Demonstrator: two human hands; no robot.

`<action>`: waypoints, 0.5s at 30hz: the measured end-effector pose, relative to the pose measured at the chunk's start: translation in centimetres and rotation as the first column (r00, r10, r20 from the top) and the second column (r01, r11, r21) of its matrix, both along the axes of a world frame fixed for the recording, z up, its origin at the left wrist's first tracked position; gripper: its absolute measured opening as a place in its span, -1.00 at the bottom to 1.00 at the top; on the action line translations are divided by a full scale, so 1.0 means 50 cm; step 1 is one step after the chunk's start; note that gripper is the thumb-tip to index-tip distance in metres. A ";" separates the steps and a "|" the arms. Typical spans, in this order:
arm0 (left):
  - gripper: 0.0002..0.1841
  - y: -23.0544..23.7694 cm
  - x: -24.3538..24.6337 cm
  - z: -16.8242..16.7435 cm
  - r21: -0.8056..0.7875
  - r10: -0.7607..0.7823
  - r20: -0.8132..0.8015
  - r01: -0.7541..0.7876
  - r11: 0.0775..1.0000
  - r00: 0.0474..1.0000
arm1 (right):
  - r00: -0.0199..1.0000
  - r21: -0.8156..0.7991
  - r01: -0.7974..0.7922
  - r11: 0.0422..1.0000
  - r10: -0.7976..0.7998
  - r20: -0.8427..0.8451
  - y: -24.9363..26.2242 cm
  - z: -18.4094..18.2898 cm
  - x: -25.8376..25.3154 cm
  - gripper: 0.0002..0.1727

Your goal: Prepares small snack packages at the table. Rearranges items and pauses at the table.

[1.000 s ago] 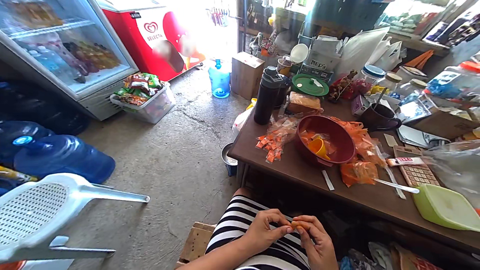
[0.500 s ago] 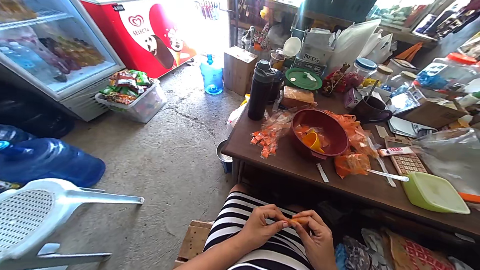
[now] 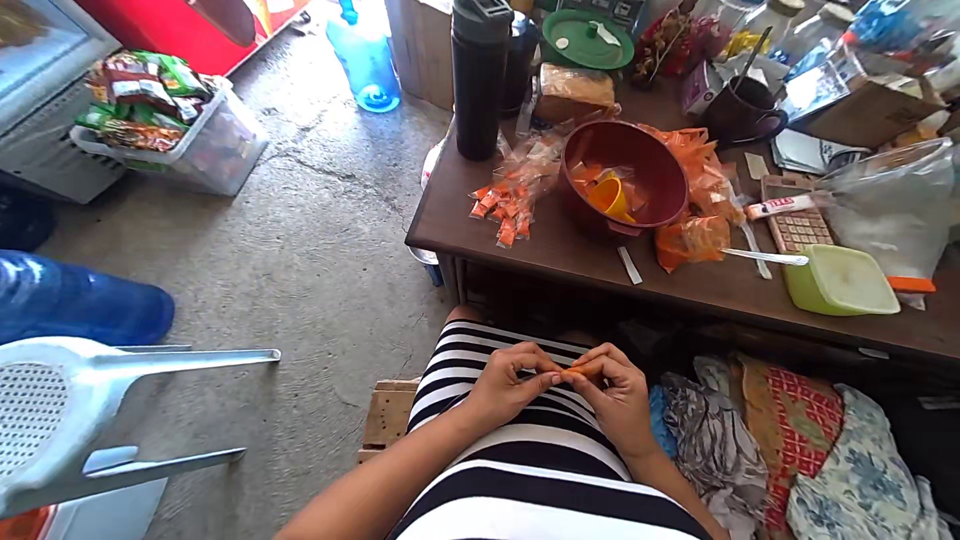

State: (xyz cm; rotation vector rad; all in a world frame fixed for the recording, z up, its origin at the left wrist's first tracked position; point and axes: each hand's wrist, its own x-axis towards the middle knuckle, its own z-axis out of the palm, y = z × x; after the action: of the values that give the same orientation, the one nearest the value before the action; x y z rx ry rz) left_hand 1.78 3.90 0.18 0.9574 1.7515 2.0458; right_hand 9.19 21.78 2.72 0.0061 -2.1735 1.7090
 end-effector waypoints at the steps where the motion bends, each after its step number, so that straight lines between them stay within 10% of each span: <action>1: -0.85 0.001 -0.001 0.000 0.000 -0.005 -0.006 0.005 1.000 1.000 | 1.000 -0.005 0.009 1.000 -0.009 0.003 -0.001 -0.001 -0.002 -0.84; 15: -0.83 -0.006 -0.002 0.008 -0.027 0.060 0.016 -0.059 0.998 0.998 | 0.994 -0.058 -0.090 0.994 0.094 0.062 0.023 0.015 -0.002 -0.71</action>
State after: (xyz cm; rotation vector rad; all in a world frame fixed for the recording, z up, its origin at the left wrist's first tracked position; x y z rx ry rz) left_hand 1.66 3.63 0.60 0.8877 1.8144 2.0549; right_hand 9.10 22.91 3.48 0.0375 -2.2024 1.8442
